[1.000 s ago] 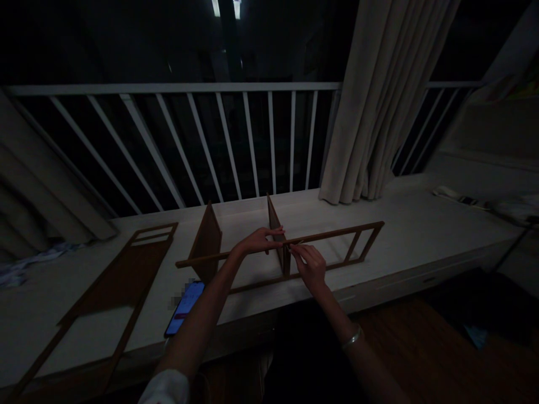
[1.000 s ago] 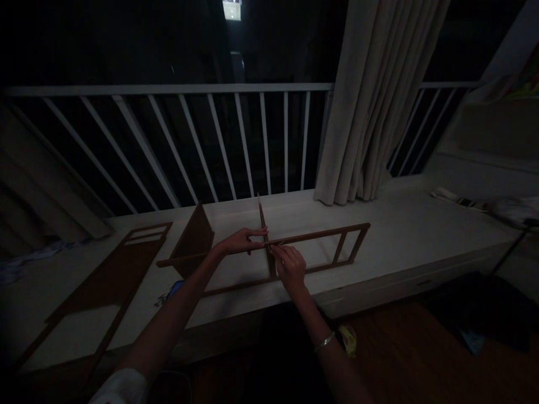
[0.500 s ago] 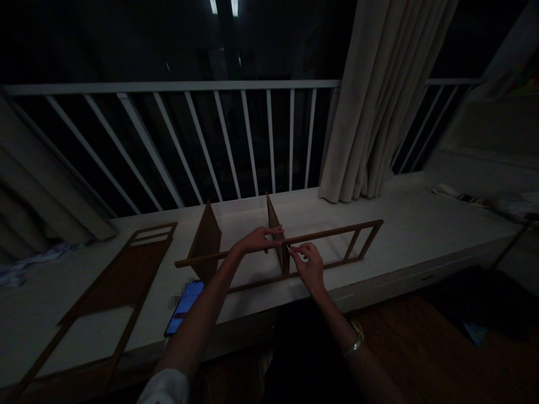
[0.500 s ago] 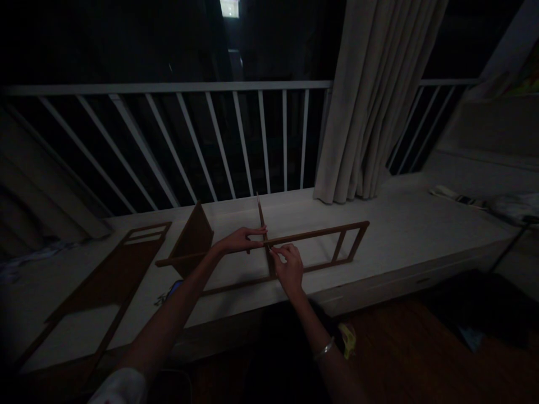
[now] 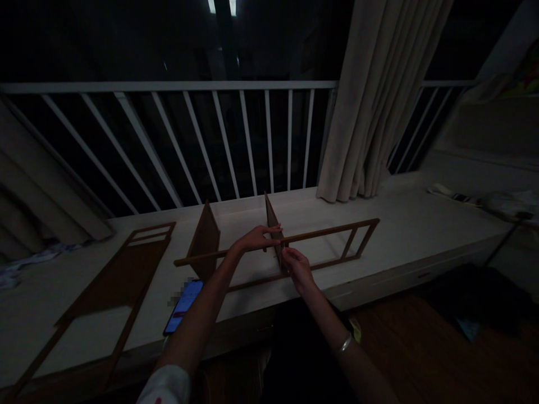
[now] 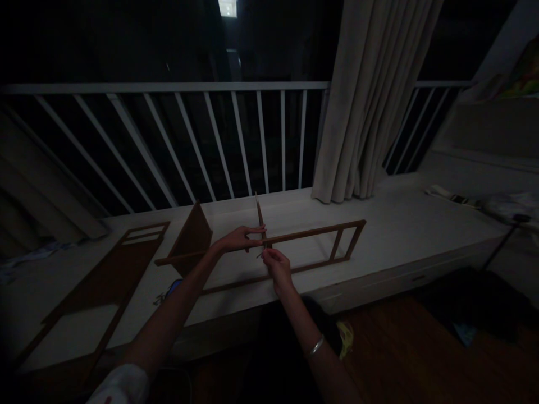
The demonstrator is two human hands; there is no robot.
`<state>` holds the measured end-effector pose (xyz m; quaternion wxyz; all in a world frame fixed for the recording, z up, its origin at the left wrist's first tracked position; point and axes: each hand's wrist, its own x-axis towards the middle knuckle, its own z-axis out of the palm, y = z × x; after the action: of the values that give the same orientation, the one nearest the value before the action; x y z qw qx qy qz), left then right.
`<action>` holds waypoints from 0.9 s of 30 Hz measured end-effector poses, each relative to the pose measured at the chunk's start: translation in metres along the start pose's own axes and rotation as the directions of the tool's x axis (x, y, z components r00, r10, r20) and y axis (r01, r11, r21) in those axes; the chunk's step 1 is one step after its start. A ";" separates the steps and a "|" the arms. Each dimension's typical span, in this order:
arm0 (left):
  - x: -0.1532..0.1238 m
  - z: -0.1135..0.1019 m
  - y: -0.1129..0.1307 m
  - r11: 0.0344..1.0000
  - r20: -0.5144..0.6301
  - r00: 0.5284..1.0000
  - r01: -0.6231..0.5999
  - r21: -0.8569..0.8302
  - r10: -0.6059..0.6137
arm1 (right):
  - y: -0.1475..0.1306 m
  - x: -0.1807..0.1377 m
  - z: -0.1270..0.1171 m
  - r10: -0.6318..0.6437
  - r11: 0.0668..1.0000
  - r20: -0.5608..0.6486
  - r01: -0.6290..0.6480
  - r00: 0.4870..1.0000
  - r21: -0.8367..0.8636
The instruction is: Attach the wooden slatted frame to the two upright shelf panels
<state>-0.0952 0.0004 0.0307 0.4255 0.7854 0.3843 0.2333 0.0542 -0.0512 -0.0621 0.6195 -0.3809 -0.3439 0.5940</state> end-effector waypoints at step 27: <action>0.002 0.002 0.006 0.999 -0.020 0.999 0.037 -0.001 -0.037 | -0.014 -0.006 0.011 -0.277 0.957 0.015 0.277 0.961 -0.085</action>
<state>-0.0905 -0.0008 0.0346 0.4261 0.7757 0.4031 0.2330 0.0511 -0.0570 -0.0443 0.6790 -0.3544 -0.4203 0.4866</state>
